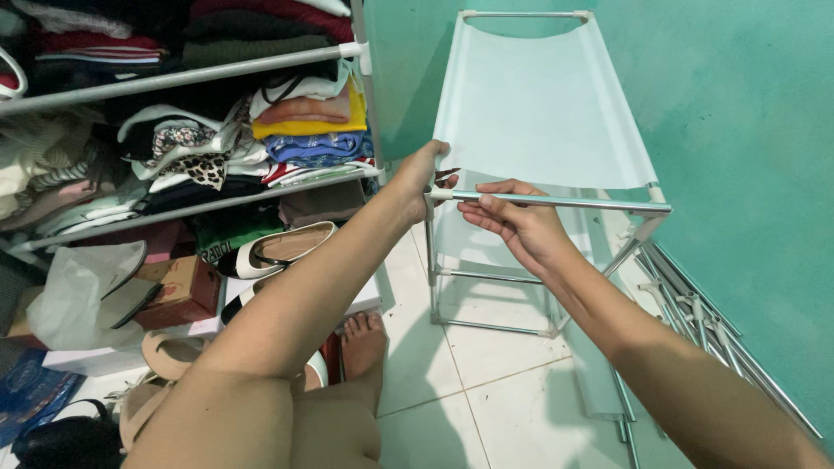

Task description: The person assembles a white fabric storage shelf on the floor. They position the fabric tiers, insert metal support bars through the fabric sleeves, and attach side frames and leg poles, fitting the poles into the plastic corner joints by hand.

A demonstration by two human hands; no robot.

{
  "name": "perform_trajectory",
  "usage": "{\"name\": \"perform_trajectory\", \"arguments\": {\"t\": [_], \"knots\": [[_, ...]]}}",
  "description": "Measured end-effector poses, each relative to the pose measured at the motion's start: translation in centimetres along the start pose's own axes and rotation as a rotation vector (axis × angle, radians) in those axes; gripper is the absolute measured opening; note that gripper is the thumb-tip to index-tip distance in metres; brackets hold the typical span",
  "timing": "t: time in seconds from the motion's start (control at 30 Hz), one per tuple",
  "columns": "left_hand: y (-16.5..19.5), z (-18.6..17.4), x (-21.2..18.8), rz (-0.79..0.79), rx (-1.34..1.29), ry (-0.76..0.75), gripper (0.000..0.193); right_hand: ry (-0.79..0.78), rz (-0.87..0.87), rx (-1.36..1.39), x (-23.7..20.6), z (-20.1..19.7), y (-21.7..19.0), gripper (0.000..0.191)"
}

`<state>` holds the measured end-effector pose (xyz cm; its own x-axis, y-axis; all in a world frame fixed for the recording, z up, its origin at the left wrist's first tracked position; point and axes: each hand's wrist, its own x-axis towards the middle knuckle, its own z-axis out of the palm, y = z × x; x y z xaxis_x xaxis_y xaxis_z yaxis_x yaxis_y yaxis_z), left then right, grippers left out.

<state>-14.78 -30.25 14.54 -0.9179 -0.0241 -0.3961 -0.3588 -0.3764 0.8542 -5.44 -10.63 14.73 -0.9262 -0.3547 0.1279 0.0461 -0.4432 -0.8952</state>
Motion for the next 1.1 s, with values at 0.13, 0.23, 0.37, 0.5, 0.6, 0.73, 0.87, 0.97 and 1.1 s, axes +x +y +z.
{"name": "perform_trajectory", "arguments": {"t": [0.13,0.23,0.37,0.5,0.6,0.73,0.87,0.97,1.1], "knots": [[0.1,0.0,-0.2,-0.004,0.023,0.012,0.036,0.008,-0.002,0.006,0.1,0.1,0.4,0.025],[0.1,0.1,-0.3,-0.001,0.043,0.004,0.034,0.001,-0.024,-0.008,0.3,0.2,0.7,0.025],[0.0,0.2,-0.2,-0.006,0.017,-0.012,0.033,-0.001,-0.023,0.003,0.5,0.5,1.0,0.024],[-0.2,0.0,0.1,0.005,-0.015,-0.019,0.033,0.011,-0.019,0.005,0.6,1.2,1.1,0.022],[-0.4,-0.1,0.6,0.014,-0.054,-0.034,0.032,0.018,-0.019,0.006,0.5,1.3,1.0,0.022],[-0.8,-0.7,2.1,0.010,-0.043,-0.051,0.036,-0.005,-0.008,0.030,0.5,0.8,1.2,0.023],[-0.9,-1.8,3.8,0.121,0.146,-0.142,0.050,-0.030,0.093,-0.004,0.5,0.2,1.9,0.027],[0.6,-1.7,3.7,0.625,0.675,0.081,0.058,-0.154,0.243,-0.253,-0.2,-0.3,1.5,0.031],[2.8,-0.8,-0.1,0.993,1.120,0.357,0.058,-0.523,0.423,-0.758,-2.4,-1.8,-2.1,0.035]]}}
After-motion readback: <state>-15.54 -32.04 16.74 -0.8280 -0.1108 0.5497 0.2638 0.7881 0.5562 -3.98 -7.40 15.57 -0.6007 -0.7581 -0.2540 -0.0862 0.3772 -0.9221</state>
